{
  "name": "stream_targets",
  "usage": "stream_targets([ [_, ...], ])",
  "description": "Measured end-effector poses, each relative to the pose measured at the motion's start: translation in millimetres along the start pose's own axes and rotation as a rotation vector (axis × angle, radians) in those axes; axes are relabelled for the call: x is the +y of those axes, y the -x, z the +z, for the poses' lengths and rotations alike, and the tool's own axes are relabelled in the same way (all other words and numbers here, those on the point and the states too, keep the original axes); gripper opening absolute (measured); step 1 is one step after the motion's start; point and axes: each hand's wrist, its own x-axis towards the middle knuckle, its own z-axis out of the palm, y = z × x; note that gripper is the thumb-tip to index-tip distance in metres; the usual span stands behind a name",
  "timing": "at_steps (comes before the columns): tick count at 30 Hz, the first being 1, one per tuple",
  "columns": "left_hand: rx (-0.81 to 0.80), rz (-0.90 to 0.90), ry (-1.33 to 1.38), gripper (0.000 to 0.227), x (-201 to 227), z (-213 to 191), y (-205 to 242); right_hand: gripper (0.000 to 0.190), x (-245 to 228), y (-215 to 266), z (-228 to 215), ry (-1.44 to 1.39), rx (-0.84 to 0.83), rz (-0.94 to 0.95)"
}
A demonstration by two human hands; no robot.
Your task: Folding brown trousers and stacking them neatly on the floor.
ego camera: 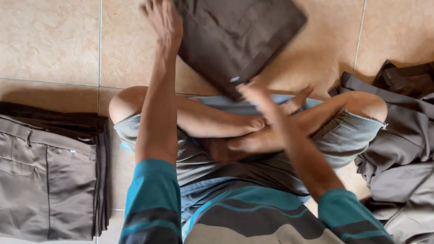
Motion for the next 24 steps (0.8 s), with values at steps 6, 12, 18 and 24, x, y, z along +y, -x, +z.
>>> stream_targets([
  [6,-0.328,0.054,0.158,0.053,76.8,-88.0,16.6,0.023,-149.5,-33.0,-152.6,-0.722,0.037,0.622],
  [12,-0.694,-0.154,0.333,0.072,85.7,-108.3,150.1,0.037,-46.1,6.5,-182.8,-0.168,0.546,0.232],
  [18,-0.864,0.007,0.141,0.081,70.5,-70.2,186.0,0.063,35.1,34.1,-118.0,0.235,0.240,0.450],
  [24,-0.948,-0.088,0.160,0.081,75.2,-95.8,167.3,0.065,-32.6,31.2,-170.8,-0.164,0.316,0.669],
])
